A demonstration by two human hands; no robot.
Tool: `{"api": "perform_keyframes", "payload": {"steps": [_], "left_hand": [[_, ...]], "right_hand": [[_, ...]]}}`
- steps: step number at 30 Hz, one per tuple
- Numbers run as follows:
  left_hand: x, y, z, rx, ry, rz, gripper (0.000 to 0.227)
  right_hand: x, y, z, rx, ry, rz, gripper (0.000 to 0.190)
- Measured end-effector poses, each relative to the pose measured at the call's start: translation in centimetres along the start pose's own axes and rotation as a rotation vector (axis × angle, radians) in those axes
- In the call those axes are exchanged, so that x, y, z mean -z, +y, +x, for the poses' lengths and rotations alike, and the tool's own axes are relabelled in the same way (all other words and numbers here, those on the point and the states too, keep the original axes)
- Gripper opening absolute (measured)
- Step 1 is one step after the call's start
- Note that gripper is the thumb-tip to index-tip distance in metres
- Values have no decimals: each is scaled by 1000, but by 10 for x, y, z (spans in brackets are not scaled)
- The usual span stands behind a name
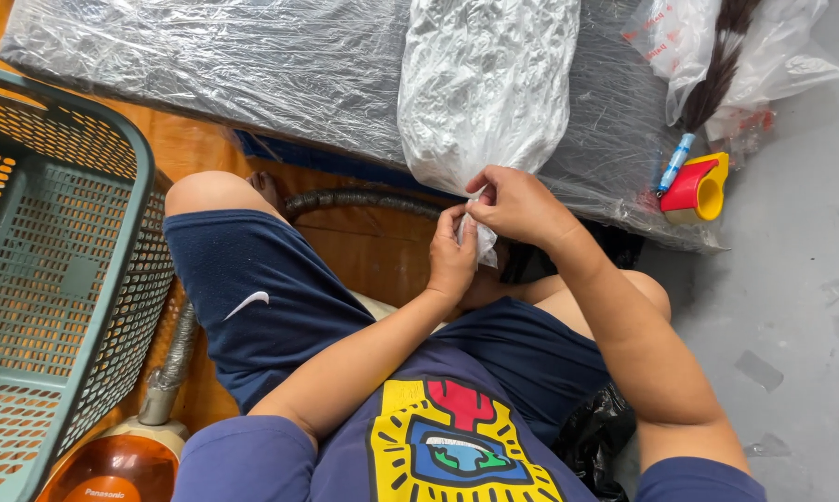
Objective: Compressing a bag of material using a vacuum, tying it, taping it, and placing it in a shipping bag.
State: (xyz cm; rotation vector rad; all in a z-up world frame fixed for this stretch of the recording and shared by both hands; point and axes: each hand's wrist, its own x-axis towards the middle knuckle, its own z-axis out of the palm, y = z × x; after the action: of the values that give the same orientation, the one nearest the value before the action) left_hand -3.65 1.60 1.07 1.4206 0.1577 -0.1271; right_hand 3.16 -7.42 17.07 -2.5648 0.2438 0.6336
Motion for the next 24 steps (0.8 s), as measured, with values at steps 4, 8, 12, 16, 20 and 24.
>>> {"api": "perform_keyframes", "payload": {"steps": [4,8,12,16,20,24], "left_hand": [[0,2,2,-11,-22,28,24],[1,-3,7,-6,-78,77,27],[6,11,7,84,-101,76,24],[7,18,8,145,-131,29,26],[8,20,11,177,-126,18,27],[5,15,13,219,-105,-3,28]], "right_hand": [[22,10,-12,-44,-148,-205,48],[28,27,-7,14,-166,-329,31],[26,23,-17,-14,-82,-184,26],[24,38,-26,-76,-82,7,24],[12,65,-22,-2,-18,385,30],[2,78,-23,19,-5,751,19]]}}
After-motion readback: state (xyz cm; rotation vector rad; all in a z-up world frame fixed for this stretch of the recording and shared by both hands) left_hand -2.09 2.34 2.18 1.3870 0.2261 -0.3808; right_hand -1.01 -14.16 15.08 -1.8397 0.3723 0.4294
